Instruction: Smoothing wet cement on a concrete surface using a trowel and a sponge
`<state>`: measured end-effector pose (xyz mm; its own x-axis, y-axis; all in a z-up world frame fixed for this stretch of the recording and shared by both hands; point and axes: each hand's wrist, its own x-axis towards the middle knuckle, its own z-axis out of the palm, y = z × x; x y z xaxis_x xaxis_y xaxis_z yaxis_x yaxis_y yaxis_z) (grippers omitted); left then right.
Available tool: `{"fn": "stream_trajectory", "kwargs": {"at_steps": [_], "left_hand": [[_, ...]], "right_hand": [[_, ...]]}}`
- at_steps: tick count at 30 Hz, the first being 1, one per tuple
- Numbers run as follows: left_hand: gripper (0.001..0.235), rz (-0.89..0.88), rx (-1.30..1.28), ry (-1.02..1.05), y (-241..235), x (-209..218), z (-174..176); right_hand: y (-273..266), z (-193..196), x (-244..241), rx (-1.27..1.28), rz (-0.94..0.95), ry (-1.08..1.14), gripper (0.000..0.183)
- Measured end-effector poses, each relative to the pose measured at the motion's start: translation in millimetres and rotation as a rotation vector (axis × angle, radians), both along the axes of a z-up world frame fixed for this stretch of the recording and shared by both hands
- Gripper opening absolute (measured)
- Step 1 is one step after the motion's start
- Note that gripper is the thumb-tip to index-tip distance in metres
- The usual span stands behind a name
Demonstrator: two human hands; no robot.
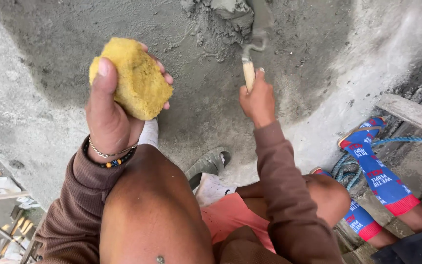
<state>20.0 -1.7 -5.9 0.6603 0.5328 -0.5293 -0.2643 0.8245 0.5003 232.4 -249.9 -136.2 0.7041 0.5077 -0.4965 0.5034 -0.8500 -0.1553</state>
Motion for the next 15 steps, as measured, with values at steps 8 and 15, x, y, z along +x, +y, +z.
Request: {"fn": "stream_trajectory", "kwargs": {"at_steps": [8, 15], "left_hand": [[0.07, -0.015, 0.007, 0.037, 2, 8, -1], [0.061, -0.028, -0.033, 0.048, 0, 11, -2]], "right_hand": [[-4, -30, -15, -0.039, -0.031, 0.146, 0.047], [-23, -55, -4, 0.127, 0.017, -0.117, 0.055]]}}
